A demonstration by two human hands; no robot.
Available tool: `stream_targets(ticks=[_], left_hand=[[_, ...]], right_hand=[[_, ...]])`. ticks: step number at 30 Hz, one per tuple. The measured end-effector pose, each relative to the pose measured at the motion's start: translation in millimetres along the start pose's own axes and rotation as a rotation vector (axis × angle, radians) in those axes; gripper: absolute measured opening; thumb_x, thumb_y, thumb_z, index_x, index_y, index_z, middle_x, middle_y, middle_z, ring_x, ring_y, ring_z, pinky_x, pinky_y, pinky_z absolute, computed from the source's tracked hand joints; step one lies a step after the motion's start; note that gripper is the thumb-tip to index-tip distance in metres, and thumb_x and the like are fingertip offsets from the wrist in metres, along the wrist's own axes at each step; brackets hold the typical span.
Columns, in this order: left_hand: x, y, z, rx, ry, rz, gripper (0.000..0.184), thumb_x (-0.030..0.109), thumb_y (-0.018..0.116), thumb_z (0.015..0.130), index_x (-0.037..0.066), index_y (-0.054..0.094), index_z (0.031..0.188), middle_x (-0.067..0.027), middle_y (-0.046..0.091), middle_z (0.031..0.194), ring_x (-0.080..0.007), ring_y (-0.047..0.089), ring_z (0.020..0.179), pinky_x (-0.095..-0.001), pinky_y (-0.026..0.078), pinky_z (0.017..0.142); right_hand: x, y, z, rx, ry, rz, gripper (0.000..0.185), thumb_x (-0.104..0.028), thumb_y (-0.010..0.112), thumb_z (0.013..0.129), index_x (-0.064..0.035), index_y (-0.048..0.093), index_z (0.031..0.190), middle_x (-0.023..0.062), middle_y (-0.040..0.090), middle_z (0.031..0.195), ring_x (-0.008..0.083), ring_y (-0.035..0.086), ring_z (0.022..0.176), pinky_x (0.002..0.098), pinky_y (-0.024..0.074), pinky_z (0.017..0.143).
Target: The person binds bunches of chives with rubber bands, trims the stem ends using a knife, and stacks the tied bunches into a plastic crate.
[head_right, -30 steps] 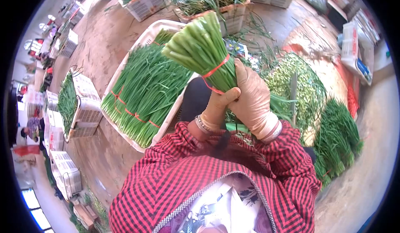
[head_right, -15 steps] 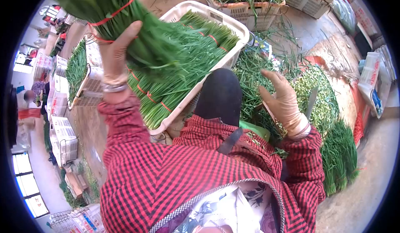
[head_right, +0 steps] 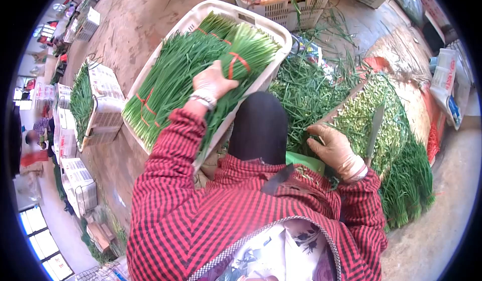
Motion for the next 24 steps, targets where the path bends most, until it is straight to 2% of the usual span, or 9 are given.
stream_targets(ticks=[4, 8, 11, 16, 17, 18, 20, 21, 24], left_hand=[[53, 22, 52, 0.045, 0.012, -0.076, 0.069, 0.049, 0.074, 0.067, 0.003, 0.054, 0.115, -0.0184, 0.068, 0.109, -0.0301, 0.069, 0.098, -0.0405, 0.054, 0.085], [50, 54, 57, -0.038, 0.02, -0.053, 0.074, 0.052, 0.074, 0.07, 0.002, 0.049, 0.119, -0.0188, 0.066, 0.113, -0.0291, 0.067, 0.102, -0.0402, 0.053, 0.086], [55, 53, 61, -0.066, 0.02, 0.031, 0.077, 0.054, 0.073, 0.07, 0.001, 0.048, 0.119, -0.0195, 0.067, 0.11, -0.0304, 0.067, 0.101, -0.0408, 0.053, 0.086], [40, 40, 77, -0.298, 0.073, 0.016, 0.085, 0.06, 0.071, 0.07, -0.001, 0.047, 0.123, -0.0197, 0.068, 0.105, -0.0319, 0.067, 0.102, -0.0394, 0.051, 0.09], [41, 37, 80, -0.373, 0.079, 0.093, 0.099, 0.067, 0.069, 0.069, -0.004, 0.042, 0.132, -0.0225, 0.065, 0.115, -0.0311, 0.065, 0.107, -0.0394, 0.05, 0.092], [42, 28, 82, -0.369, 0.08, 0.093, 0.099, 0.067, 0.069, 0.069, -0.004, 0.042, 0.132, -0.0225, 0.065, 0.115, -0.0311, 0.065, 0.107, -0.0394, 0.05, 0.092], [47, 12, 82, -0.239, 0.188, 0.202, 0.117, 0.076, 0.066, 0.065, -0.006, 0.032, 0.142, -0.0251, 0.057, 0.128, -0.0307, 0.062, 0.113, -0.0404, 0.05, 0.092], [50, 5, 85, -0.163, 0.191, 0.123, 0.131, 0.083, 0.063, 0.061, -0.006, 0.022, 0.148, -0.0259, 0.05, 0.135, -0.0307, 0.059, 0.117, -0.0406, 0.049, 0.095], [67, 17, 111, -0.051, 0.164, -0.061, 0.137, 0.084, 0.064, 0.06, -0.009, 0.016, 0.149, -0.0278, 0.047, 0.139, -0.0343, 0.055, 0.123, -0.0395, 0.044, 0.103]], right_hand=[[14, 5, 17, 0.028, -0.037, -0.093, 0.033, -0.022, 0.066, 0.086, -0.0038, 0.064, 0.113, 0.0167, 0.067, 0.106, 0.0342, 0.063, 0.101, 0.039, 0.0506, 0.087], [11, 14, 27, -0.026, -0.039, -0.057, 0.035, -0.023, 0.064, 0.087, -0.0021, 0.063, 0.115, 0.0171, 0.066, 0.107, 0.0346, 0.063, 0.1, 0.0396, 0.0504, 0.087], [23, 22, 37, -0.092, 0.023, -0.052, 0.037, -0.024, 0.064, 0.087, -0.0028, 0.062, 0.118, 0.0172, 0.066, 0.105, 0.0345, 0.063, 0.1, 0.04, 0.0502, 0.086], [25, 33, 46, -0.113, 0.029, -0.036, 0.039, -0.027, 0.063, 0.087, -0.0046, 0.062, 0.119, 0.0169, 0.066, 0.103, 0.0356, 0.063, 0.097, 0.0416, 0.0506, 0.083], [27, 32, 47, -0.13, 0.056, -0.045, 0.039, -0.027, 0.063, 0.087, -0.0046, 0.062, 0.119, 0.017, 0.066, 0.103, 0.0358, 0.063, 0.096, 0.0422, 0.0504, 0.083], [27, 31, 49, -0.147, 0.082, -0.057, 0.039, -0.027, 0.063, 0.087, -0.0046, 0.062, 0.119, 0.0171, 0.065, 0.103, 0.036, 0.063, 0.096, 0.0429, 0.0503, 0.082], [29, 28, 50, -0.141, 0.08, -0.064, 0.038, -0.026, 0.063, 0.087, -0.0047, 0.062, 0.118, 0.0173, 0.065, 0.102, 0.0365, 0.063, 0.096, 0.0437, 0.0501, 0.081], [27, 29, 50, -0.129, 0.09, -0.064, 0.038, -0.026, 0.063, 0.087, -0.0048, 0.062, 0.118, 0.0175, 0.065, 0.102, 0.0366, 0.063, 0.096, 0.0436, 0.05, 0.081], [32, 30, 47, -0.121, 0.113, -0.055, 0.037, -0.026, 0.063, 0.087, -0.0053, 0.062, 0.117, 0.0175, 0.065, 0.102, 0.0368, 0.062, 0.097, 0.0435, 0.0498, 0.082]])
Point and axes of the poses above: each hand's wrist, its own z-axis towards the middle knuckle, its own y-axis out of the palm, x = y × z, the point moved 1 cm from there along z, towards the middle knuckle
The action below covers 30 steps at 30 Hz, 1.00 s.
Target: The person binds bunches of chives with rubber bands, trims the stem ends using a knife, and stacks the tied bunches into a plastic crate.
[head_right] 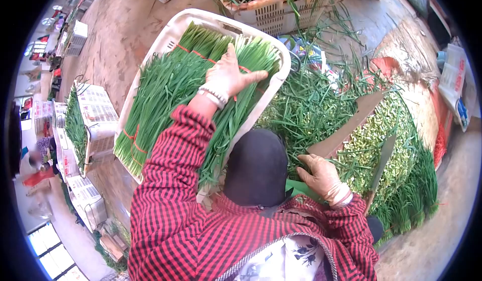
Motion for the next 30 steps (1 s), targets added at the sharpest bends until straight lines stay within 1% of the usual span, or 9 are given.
stream_targets(ticks=[2, 4, 7, 10, 16, 18, 23, 26, 30], left_hand=[[9, 10, 21, -0.109, -0.106, -0.105, 0.135, 0.074, 0.072, 0.062, -0.01, 0.012, 0.149, -0.0272, 0.044, 0.142, -0.0332, 0.054, 0.125, -0.0382, 0.045, 0.102], [10, 25, 32, -0.046, -0.15, -0.068, 0.127, 0.07, 0.074, 0.062, -0.006, 0.021, 0.149, -0.0255, 0.051, 0.137, -0.0325, 0.057, 0.121, -0.0389, 0.045, 0.101], [-16, 30, 39, -0.104, 0.058, -0.533, 0.103, 0.065, 0.077, 0.062, -0.002, 0.048, 0.134, -0.0215, 0.061, 0.125, -0.0328, 0.061, 0.115, -0.0384, 0.046, 0.099], [-12, 37, 18, -0.117, 0.077, -0.868, 0.104, 0.064, 0.078, 0.062, -0.003, 0.048, 0.135, -0.0222, 0.061, 0.126, -0.0327, 0.06, 0.116, -0.0372, 0.044, 0.101], [-8, 54, 26, 0.015, 0.018, -0.411, 0.106, 0.067, 0.072, 0.068, -0.004, 0.042, 0.14, -0.026, 0.053, 0.133, -0.0364, 0.052, 0.126, -0.04, 0.04, 0.106], [-5, 54, 22, 0.254, 0.127, -0.326, 0.106, 0.071, 0.068, 0.071, -0.005, 0.04, 0.14, -0.0273, 0.052, 0.134, -0.0387, 0.05, 0.127, -0.0411, 0.039, 0.106], [-27, 65, 33, 0.158, 0.06, -1.247, 0.074, 0.027, 0.077, 0.083, -0.006, 0.04, 0.137, -0.0184, 0.054, 0.128, -0.0245, 0.053, 0.117, -0.0349, 0.041, 0.103], [-28, 74, 32, 0.161, -0.046, -0.996, 0.054, 0.026, 0.074, 0.086, -0.006, 0.054, 0.125, -0.0155, 0.06, 0.118, -0.0214, 0.057, 0.111, -0.0315, 0.043, 0.1], [-24, 82, 31, 0.201, 0.009, -1.113, 0.042, 0.023, 0.071, 0.089, -0.005, 0.06, 0.118, -0.0134, 0.063, 0.112, -0.0196, 0.059, 0.107, -0.0306, 0.044, 0.097]], right_hand=[[-1, 1, 1, 0.021, -0.021, 0.026, 0.037, -0.027, 0.063, 0.087, -0.0055, 0.062, 0.117, 0.0173, 0.065, 0.102, 0.0368, 0.062, 0.097, 0.0433, 0.0497, 0.082], [-2, 1, 1, 0.008, 0.004, 0.037, 0.037, -0.026, 0.063, 0.088, -0.0058, 0.062, 0.118, 0.0171, 0.065, 0.102, 0.0367, 0.062, 0.097, 0.0431, 0.0498, 0.082], [4, 2, 1, 0.008, 0.019, 0.049, 0.036, -0.026, 0.063, 0.088, -0.0053, 0.062, 0.117, 0.0174, 0.065, 0.102, 0.0367, 0.062, 0.097, 0.0432, 0.0497, 0.082], [4, 2, 6, 0.019, 0.008, 0.056, 0.036, -0.025, 0.062, 0.087, -0.0038, 0.062, 0.117, 0.0181, 0.065, 0.102, 0.0371, 0.062, 0.096, 0.0437, 0.0497, 0.081], [4, 8, 17, -0.02, -0.036, 0.015, 0.038, -0.026, 0.061, 0.088, -0.0028, 0.06, 0.117, 0.0184, 0.064, 0.099, 0.0375, 0.062, 0.094, 0.0452, 0.0494, 0.08], [-5, -4, 12, 0.049, -0.024, 0.054, 0.037, -0.025, 0.061, 0.088, -0.003, 0.06, 0.117, 0.0184, 0.064, 0.099, 0.0377, 0.062, 0.094, 0.045, 0.0494, 0.08], [0, -12, -1, 0.089, 0.048, 0.068, 0.034, -0.021, 0.063, 0.087, -0.005, 0.062, 0.117, 0.0179, 0.065, 0.1, 0.0374, 0.062, 0.094, 0.043, 0.05, 0.08], [4, -9, 8, 0.251, -0.003, 0.197, 0.027, -0.02, 0.065, 0.087, -0.0048, 0.067, 0.109, 0.0157, 0.069, 0.094, 0.0301, 0.068, 0.084, 0.037, 0.0536, 0.075], [-14, -45, 88, 0.4, -0.051, 0.53, 0.024, -0.014, 0.065, 0.087, -0.0059, 0.07, 0.108, 0.0131, 0.07, 0.092, 0.0187, 0.069, 0.078, 0.0319, 0.0534, 0.068]])
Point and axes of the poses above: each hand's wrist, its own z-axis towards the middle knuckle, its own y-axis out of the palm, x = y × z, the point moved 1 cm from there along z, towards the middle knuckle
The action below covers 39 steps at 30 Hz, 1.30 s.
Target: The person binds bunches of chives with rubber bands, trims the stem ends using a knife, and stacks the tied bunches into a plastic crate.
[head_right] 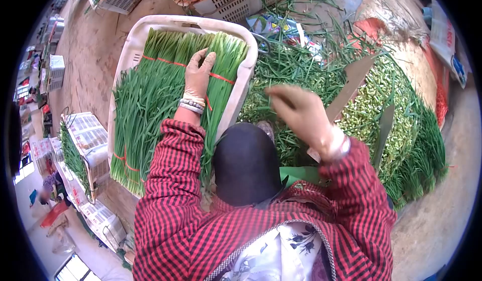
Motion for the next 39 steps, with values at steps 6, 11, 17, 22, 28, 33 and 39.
stream_targets(ticks=[6, 11, 17, 22, 28, 33, 39], left_hand=[[-11, 4, -3, 0.006, 0.099, -0.069, 0.037, 0.02, 0.071, 0.089, 0.0, 0.061, 0.119, -0.0107, 0.061, 0.114, -0.0192, 0.058, 0.106, -0.0314, 0.045, 0.095], [-16, 4, -3, 0.045, 0.095, 0.021, 0.04, 0.025, 0.073, 0.087, 0.002, 0.062, 0.118, -0.0099, 0.061, 0.115, -0.0188, 0.057, 0.106, -0.031, 0.045, 0.095], [5, 3, -8, 0.015, 0.055, -0.035, 0.043, 0.031, 0.067, 0.092, -0.001, 0.062, 0.12, -0.0112, 0.066, 0.111, -0.0189, 0.06, 0.101, -0.0303, 0.047, 0.092], [9, 2, -10, 0.021, 0.094, 0.089, 0.054, 0.042, 0.061, 0.093, 0.0, 0.059, 0.126, -0.0178, 0.063, 0.12, -0.0266, 0.059, 0.112, -0.0347, 0.044, 0.098], [29, 11, -24, 0.015, 0.301, 0.543, 0.071, 0.049, 0.054, 0.094, 0.009, 0.033, 0.149, -0.0232, 0.046, 0.141, -0.0371, 0.05, 0.126, -0.0419, 0.042, 0.103], [22, 16, -11, -0.166, 0.574, 0.902, 0.075, 0.046, 0.056, 0.092, 0.004, 0.031, 0.149, -0.0219, 0.038, 0.149, -0.0363, 0.038, 0.136, -0.0406, 0.029, 0.114], [8, -1, -2, -0.143, 0.392, 0.971, 0.09, 0.053, 0.063, 0.085, 0.006, 0.025, 0.152, -0.0241, 0.039, 0.148, -0.0376, 0.039, 0.136, -0.0419, 0.033, 0.111]], right_hand=[[-35, 52, 117, 0.013, -0.002, -0.39, 0.038, -0.039, 0.064, 0.086, -0.0067, 0.067, 0.106, 0.0148, 0.07, 0.089, 0.0291, 0.068, 0.085, 0.04, 0.0521, 0.078], [-22, 67, 139, 0.052, -0.008, -0.468, 0.037, -0.039, 0.065, 0.084, -0.0058, 0.067, 0.099, 0.0146, 0.07, 0.082, 0.028, 0.069, 0.081, 0.0404, 0.0533, 0.077], [-28, 67, 144, -0.012, 0.241, 0.031, 0.021, -0.021, 0.065, 0.086, -0.0017, 0.065, 0.094, 0.0052, 0.063, 0.063, 0.0118, 0.061, 0.052, 0.0265, 0.0508, 0.05], [-20, 64, 147, 0.021, 0.169, -0.123, 0.024, -0.02, 0.068, 0.083, 0.0001, 0.063, 0.096, 0.0071, 0.067, 0.068, 0.0152, 0.066, 0.055, 0.0302, 0.0533, 0.055], [-14, 58, 150, 0.022, 0.23, -0.084, 0.028, -0.018, 0.065, 0.083, 0.0004, 0.06, 0.104, 0.0112, 0.068, 0.071, 0.0186, 0.069, 0.06, 0.0315, 0.0564, 0.059], [-20, 50, 173, -0.226, 0.215, -0.44, 0.031, -0.013, 0.071, 0.071, 0.0012, 0.069, 0.098, 0.0183, 0.071, 0.086, 0.0263, 0.07, 0.077, 0.036, 0.0562, 0.07], [-29, 10, 98, 0.03, -0.074, -0.274, 0.039, -0.024, 0.057, 0.08, -0.012, 0.063, 0.117, 0.0172, 0.069, 0.099, 0.0362, 0.065, 0.097, 0.0409, 0.051, 0.087]])
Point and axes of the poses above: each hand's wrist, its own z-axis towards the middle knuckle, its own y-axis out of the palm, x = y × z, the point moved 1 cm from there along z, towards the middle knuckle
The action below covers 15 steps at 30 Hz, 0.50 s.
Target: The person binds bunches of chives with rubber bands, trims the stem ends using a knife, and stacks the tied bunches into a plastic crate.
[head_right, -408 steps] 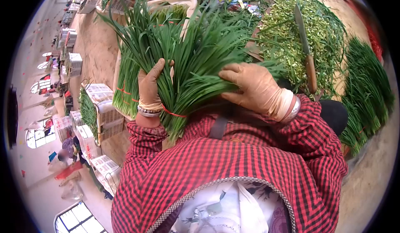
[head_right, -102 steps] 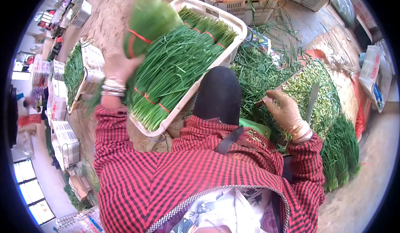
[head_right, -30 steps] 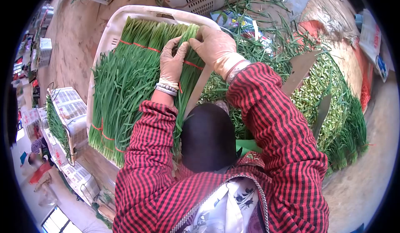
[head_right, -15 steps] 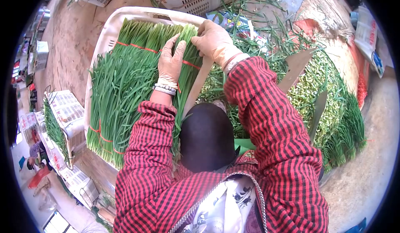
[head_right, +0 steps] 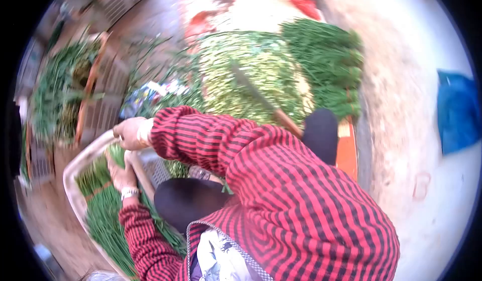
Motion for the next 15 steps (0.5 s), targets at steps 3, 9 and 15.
stream_targets(ticks=[3, 9, 15], left_hand=[[9, -8, 0, -0.011, -0.057, 0.13, 0.091, 0.06, 0.056, 0.087, 0.009, 0.021, 0.153, -0.025, 0.039, 0.148, -0.0399, 0.041, 0.134, -0.0435, 0.036, 0.108], [38, -33, 22, -0.146, -0.068, 0.62, 0.085, 0.052, 0.054, 0.092, 0.003, 0.019, 0.153, -0.0226, 0.027, 0.155, -0.0325, 0.026, 0.145, -0.0378, 0.023, 0.119], [184, -15, -30, 0.043, 0.301, -0.101, 0.065, 0.042, 0.052, 0.096, 0.0, 0.038, 0.144, -0.0197, 0.036, 0.15, -0.0332, 0.033, 0.14, -0.0412, 0.026, 0.116]], right_hand=[[33, -87, -88, 0.077, -0.058, 0.032, 0.032, -0.024, 0.059, 0.086, -0.0096, 0.065, 0.115, 0.0154, 0.069, 0.098, 0.0304, 0.068, 0.091, 0.0396, 0.0527, 0.084], [151, -219, -370, 0.809, 0.575, -0.18, 0.035, -0.027, 0.057, 0.091, -0.0062, 0.064, 0.117, 0.0161, 0.069, 0.109, 0.0287, 0.067, 0.099, 0.0352, 0.0514, 0.089], [301, -105, -662, 0.755, 1.396, -0.088, 0.033, -0.024, 0.055, 0.083, 0.0006, 0.064, 0.104, 0.0201, 0.068, 0.093, 0.033, 0.067, 0.09, 0.0405, 0.0506, 0.081]])
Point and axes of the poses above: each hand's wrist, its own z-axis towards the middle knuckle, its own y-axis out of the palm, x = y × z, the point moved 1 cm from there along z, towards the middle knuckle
